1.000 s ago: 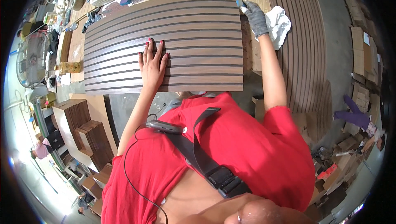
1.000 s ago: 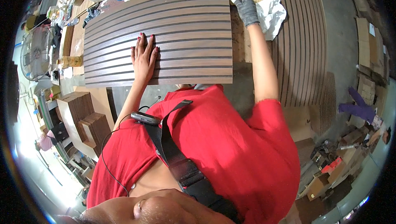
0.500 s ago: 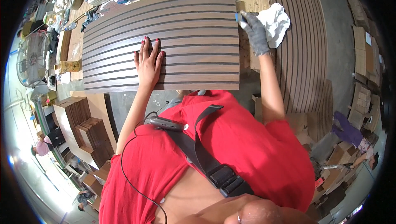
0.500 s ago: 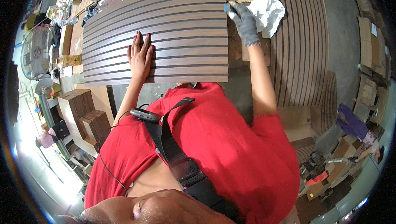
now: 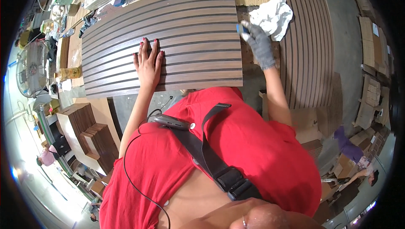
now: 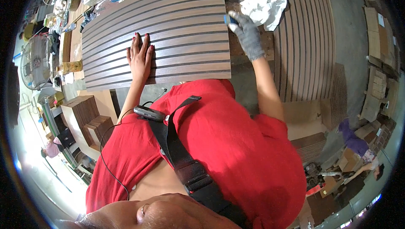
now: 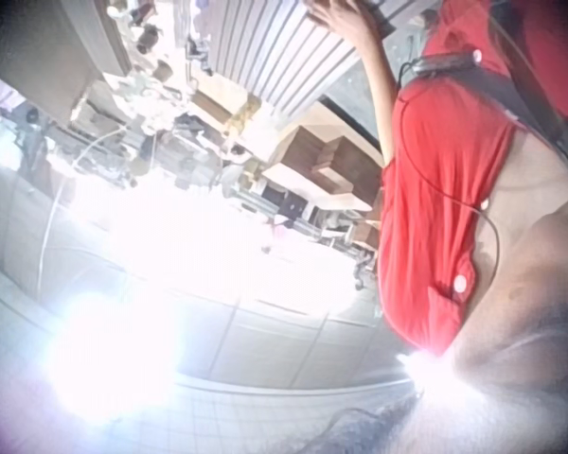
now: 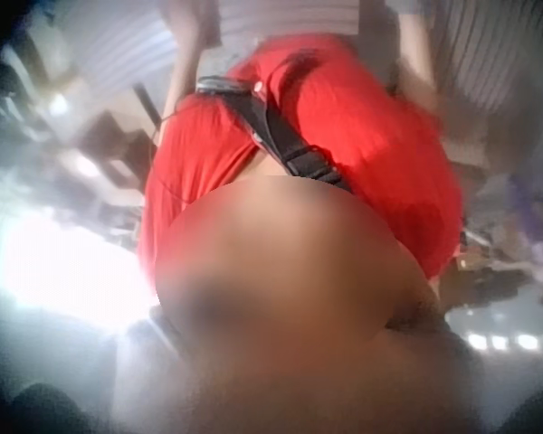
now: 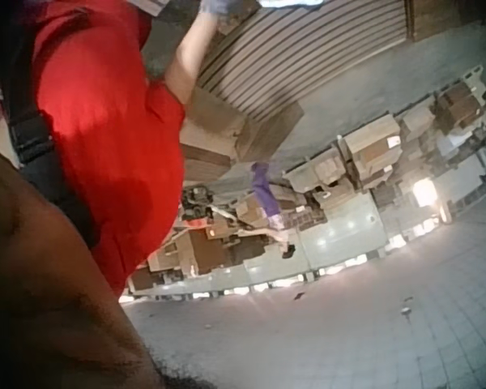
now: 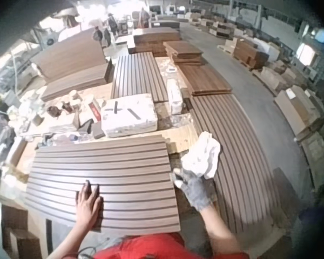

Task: The person applies a small block or tool along the edges and grooves of a slatted wooden panel, smoothing out the surface by hand and checking sections one by one.

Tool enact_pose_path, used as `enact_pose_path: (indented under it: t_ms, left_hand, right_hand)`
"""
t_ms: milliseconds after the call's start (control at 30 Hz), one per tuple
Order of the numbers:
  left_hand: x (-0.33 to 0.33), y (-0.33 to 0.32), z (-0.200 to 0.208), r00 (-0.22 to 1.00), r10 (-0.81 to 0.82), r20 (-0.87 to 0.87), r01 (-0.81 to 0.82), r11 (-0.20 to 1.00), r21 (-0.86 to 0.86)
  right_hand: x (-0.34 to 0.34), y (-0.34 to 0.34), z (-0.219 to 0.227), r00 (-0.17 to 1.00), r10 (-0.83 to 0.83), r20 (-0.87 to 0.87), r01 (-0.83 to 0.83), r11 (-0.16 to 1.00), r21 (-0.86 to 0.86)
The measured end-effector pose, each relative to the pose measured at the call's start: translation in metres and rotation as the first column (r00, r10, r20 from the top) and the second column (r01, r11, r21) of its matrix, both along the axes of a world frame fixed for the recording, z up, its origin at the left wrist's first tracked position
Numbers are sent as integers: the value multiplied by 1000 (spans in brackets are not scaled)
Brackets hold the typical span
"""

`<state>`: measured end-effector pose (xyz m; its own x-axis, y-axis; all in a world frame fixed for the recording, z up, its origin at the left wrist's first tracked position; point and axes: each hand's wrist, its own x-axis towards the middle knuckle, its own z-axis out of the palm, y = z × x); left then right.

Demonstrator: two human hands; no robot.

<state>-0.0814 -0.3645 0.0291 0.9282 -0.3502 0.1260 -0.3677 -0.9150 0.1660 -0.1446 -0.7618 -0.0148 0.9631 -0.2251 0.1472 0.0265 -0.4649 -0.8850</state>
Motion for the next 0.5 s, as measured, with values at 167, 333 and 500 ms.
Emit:
enact_pose_path:
  t_ms: [167, 333, 500]
  left_hand:
    - [-1, 1, -1, 1000, -12, 4, 13, 1000, -10]
    - [0, 1, -1, 1000, -20, 10, 20, 1000, 4]
    - [0, 2, -3, 1000, -18, 8, 18, 1000, -8]
  right_hand:
    - [-17, 4, 12, 997, 8, -81, 6, 986, 165]
    - [10, 5, 12, 1000, -14, 0, 14, 999, 38]
    - [-62, 16, 27, 993, 89, -71, -85, 994, 64]
